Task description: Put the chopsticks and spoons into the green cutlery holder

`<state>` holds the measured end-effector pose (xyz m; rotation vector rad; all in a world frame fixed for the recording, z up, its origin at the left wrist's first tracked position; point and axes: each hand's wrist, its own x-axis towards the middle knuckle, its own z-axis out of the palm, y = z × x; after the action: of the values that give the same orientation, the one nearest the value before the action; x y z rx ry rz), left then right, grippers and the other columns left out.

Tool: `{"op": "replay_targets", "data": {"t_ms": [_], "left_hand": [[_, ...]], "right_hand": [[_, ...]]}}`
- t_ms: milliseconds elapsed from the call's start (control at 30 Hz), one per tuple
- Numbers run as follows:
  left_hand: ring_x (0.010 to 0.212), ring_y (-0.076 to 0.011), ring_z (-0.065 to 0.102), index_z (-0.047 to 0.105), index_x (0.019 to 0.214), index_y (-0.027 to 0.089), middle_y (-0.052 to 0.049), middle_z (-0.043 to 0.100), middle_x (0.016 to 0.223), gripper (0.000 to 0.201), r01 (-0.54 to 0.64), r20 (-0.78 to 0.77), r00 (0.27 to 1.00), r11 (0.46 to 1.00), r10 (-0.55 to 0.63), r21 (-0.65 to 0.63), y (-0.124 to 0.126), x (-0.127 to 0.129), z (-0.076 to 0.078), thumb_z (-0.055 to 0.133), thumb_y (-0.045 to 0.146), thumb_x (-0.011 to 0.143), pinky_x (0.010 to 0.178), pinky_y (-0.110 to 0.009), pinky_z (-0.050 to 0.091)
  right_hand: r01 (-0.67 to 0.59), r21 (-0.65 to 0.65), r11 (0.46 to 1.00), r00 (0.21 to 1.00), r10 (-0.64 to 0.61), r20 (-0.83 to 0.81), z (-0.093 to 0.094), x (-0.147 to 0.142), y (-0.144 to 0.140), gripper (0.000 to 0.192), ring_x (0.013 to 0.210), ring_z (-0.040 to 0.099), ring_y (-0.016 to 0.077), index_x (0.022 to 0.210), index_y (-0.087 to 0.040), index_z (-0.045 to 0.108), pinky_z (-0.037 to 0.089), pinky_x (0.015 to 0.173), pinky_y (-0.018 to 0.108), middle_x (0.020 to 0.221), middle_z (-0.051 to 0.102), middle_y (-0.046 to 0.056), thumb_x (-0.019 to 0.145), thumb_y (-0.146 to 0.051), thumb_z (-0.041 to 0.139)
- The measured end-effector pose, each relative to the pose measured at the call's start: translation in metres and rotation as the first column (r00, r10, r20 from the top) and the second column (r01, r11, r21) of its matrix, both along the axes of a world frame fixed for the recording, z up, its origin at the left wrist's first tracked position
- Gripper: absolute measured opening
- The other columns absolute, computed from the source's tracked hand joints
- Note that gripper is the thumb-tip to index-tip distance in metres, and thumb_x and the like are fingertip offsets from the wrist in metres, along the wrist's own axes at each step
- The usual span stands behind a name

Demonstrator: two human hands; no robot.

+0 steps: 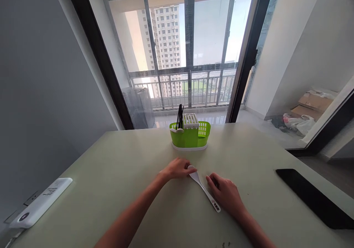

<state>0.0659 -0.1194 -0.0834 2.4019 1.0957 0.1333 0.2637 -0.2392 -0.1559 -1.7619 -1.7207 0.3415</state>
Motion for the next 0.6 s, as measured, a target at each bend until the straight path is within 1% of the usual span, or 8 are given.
{"op": "replay_targets", "data": {"t_ms": [133,200,267,367,433,467,500,600], "left_hand": [[0.055,-0.0126,0.062,0.071,0.08,0.018,0.001,0.07,0.06,0.038,0.049,0.036,0.998,0.977,-0.042,-0.208,0.003,-0.003,0.013,0.06,0.053,0.088,0.053,-0.021,0.041],[0.053,-0.0128,0.064,0.071,0.09,0.016,-0.002,0.072,0.067,0.045,0.06,0.125,0.992,0.939,-0.018,-0.338,0.006,-0.015,0.032,0.063,0.06,0.085,0.049,-0.021,0.042],[0.056,-0.0136,0.067,0.07,0.093,0.015,-0.006,0.075,0.08,0.052,0.078,0.243,0.97,0.928,0.013,-0.364,0.011,-0.031,0.062,0.067,0.065,0.08,0.047,-0.021,0.043],[0.063,-0.0149,0.07,0.07,0.098,0.015,-0.007,0.075,0.088,0.051,0.029,0.377,0.925,0.975,0.057,-0.22,0.018,-0.057,0.114,0.066,0.064,0.083,0.051,-0.022,0.046],[0.064,-0.0147,0.069,0.07,0.102,0.017,-0.006,0.076,0.086,0.047,-0.134,0.463,0.873,0.988,0.153,-0.075,0.024,-0.072,0.144,0.067,0.061,0.085,0.052,-0.023,0.046],[0.062,-0.0146,0.069,0.07,0.103,0.017,-0.005,0.076,0.085,0.047,-0.247,0.519,0.829,0.969,0.209,0.005,0.028,-0.078,0.156,0.067,0.06,0.085,0.052,-0.023,0.046],[0.06,-0.0145,0.068,0.07,0.103,0.018,-0.005,0.076,0.085,0.046,-0.361,0.568,0.783,0.929,0.253,0.084,0.033,-0.082,0.166,0.068,0.06,0.085,0.052,-0.023,0.045],[0.056,-0.014,0.068,0.07,0.102,0.019,-0.004,0.077,0.09,0.043,-0.608,0.651,0.696,0.731,0.304,0.309,0.051,-0.09,0.178,0.064,0.06,0.087,0.056,-0.025,0.047]], "right_hand": [[-0.005,0.003,1.0,1.0,0.005,-0.009,0.0,0.0,0.0,0.044,0.059,0.057,0.0171,0.073,-0.024,0.054,0.029,0.058,0.026,0.063,0.063,-0.001,0.101,-0.053,0.036],[-0.01,-0.007,1.0,1.0,0.01,-0.016,0.001,0.0,-0.001,0.044,0.058,0.056,0.0166,0.073,-0.024,0.054,0.029,0.058,0.026,0.063,0.063,-0.001,0.101,-0.053,0.036],[-0.016,-0.013,1.0,1.0,0.016,-0.015,0.002,0.0,-0.001,0.043,0.057,0.055,0.0162,0.074,-0.024,0.053,0.029,0.058,0.025,0.063,0.063,-0.001,0.101,-0.052,0.036],[-0.012,-0.004,1.0,1.0,0.012,-0.003,0.001,-0.001,-0.001,0.042,0.057,0.055,0.0161,0.074,-0.024,0.053,0.029,0.058,0.025,0.061,0.061,-0.002,0.101,-0.051,0.036],[-0.006,0.001,1.0,1.0,0.006,-0.007,0.0,-0.001,0.0,0.043,0.057,0.055,0.016,0.073,-0.024,0.052,0.029,0.058,0.026,0.062,0.061,-0.002,0.101,-0.052,0.035],[-0.004,0.003,1.0,1.0,0.005,-0.01,-0.001,-0.001,0.0,0.044,0.057,0.055,0.0159,0.072,-0.024,0.052,0.029,0.058,0.026,0.062,0.061,-0.002,0.101,-0.053,0.035],[-0.003,0.006,1.0,1.0,0.003,-0.011,-0.002,-0.001,0.0,0.044,0.057,0.054,0.0158,0.072,-0.024,0.052,0.029,0.058,0.026,0.061,0.06,-0.002,0.101,-0.053,0.035],[0.0,0.013,1.0,1.0,0.0,-0.005,-0.003,-0.002,0.001,0.045,0.056,0.052,0.0154,0.071,-0.024,0.051,0.029,0.058,0.026,0.06,0.059,-0.002,0.101,-0.053,0.035]]}}
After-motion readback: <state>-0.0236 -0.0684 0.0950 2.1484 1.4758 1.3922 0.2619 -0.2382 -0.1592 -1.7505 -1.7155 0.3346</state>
